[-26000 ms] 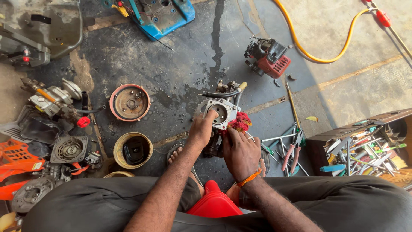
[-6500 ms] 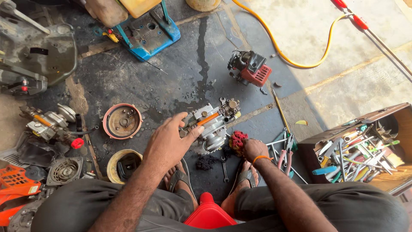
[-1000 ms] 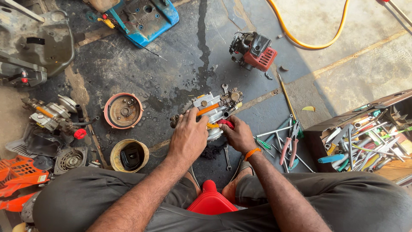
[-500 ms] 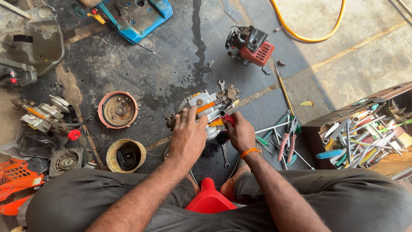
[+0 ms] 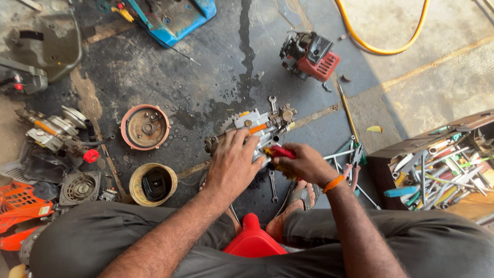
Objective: The person sits on a red stool and wipes a small engine block with a red rag, rotating it to clean multiple sides. They use a screwdriver to scrape residue from crevices and continue wiping the exterior surfaces.
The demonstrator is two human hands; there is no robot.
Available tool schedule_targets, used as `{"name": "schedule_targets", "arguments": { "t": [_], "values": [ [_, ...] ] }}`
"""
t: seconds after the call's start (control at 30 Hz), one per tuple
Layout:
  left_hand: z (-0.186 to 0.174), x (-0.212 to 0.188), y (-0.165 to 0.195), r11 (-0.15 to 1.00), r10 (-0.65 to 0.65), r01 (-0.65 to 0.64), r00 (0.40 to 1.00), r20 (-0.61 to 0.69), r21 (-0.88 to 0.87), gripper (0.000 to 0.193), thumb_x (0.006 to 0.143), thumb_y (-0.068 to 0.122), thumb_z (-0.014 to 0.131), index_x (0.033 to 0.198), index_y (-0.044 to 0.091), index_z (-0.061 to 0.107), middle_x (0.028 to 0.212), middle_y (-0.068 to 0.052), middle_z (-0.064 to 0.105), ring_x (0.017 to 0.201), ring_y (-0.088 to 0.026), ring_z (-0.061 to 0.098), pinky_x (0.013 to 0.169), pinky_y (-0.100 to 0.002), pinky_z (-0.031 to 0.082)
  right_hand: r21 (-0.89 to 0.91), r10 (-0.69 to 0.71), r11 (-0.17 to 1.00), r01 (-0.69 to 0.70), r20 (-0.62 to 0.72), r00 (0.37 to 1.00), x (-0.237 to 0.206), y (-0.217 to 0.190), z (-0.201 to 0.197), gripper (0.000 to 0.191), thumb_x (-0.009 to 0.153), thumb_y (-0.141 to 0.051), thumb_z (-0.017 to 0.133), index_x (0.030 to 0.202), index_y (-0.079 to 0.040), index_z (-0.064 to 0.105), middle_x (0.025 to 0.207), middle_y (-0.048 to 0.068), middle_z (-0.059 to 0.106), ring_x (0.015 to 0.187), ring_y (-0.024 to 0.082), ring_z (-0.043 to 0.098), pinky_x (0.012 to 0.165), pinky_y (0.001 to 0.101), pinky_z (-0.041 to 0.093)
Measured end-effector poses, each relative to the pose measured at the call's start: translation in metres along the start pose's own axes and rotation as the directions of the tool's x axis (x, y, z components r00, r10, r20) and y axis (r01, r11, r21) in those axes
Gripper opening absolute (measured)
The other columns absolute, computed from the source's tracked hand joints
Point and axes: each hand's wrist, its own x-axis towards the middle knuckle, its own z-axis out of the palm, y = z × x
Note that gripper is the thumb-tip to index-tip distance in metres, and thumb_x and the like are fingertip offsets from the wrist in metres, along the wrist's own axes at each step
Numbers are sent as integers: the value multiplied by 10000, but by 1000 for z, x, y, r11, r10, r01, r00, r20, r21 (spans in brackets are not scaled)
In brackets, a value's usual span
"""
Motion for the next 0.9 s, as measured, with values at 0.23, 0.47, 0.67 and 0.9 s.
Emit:
{"name": "schedule_targets", "arguments": {
  "t": [0.23,0.47,0.67,0.9],
  "values": [
    [-13,0,12,976,11,28,984,178,-214,413,855,198,776,1254,119,703,1113,-105,720,1003,-270,694,877,-421,569,537,-495,763,360,127,860,-25,-3,-30,208,989,-78,650,1188,-27,679,1016,23,700,908,82,633,807,267,541],
    [-46,11,2,704,-100,353,909,405,-616,392,991,225,603,1370,151,670,896,-56,799,656,-109,675,628,-276,569,597,-407,723,347,-38,913,-34,-8,-28,276,990,-164,614,1255,-91,635,1060,10,685,944,80,643,810,273,546],
    [-54,11,-13,182,-15,381,923,385,-906,338,1042,184,567,1346,72,662,959,-68,754,774,-76,692,706,-229,606,629,-431,692,353,-31,902,-37,-17,-23,438,1055,-416,453,1271,-82,635,1050,40,724,877,101,680,730,283,553],
    [-33,10,-3,823,-265,235,964,18,-517,262,896,327,799,1043,110,798,1032,-58,682,793,-159,716,725,-330,622,584,-388,739,336,-40,921,-33,-23,-22,336,1012,-320,620,1155,-25,690,1035,21,729,955,96,680,849,284,567]
  ]
}}
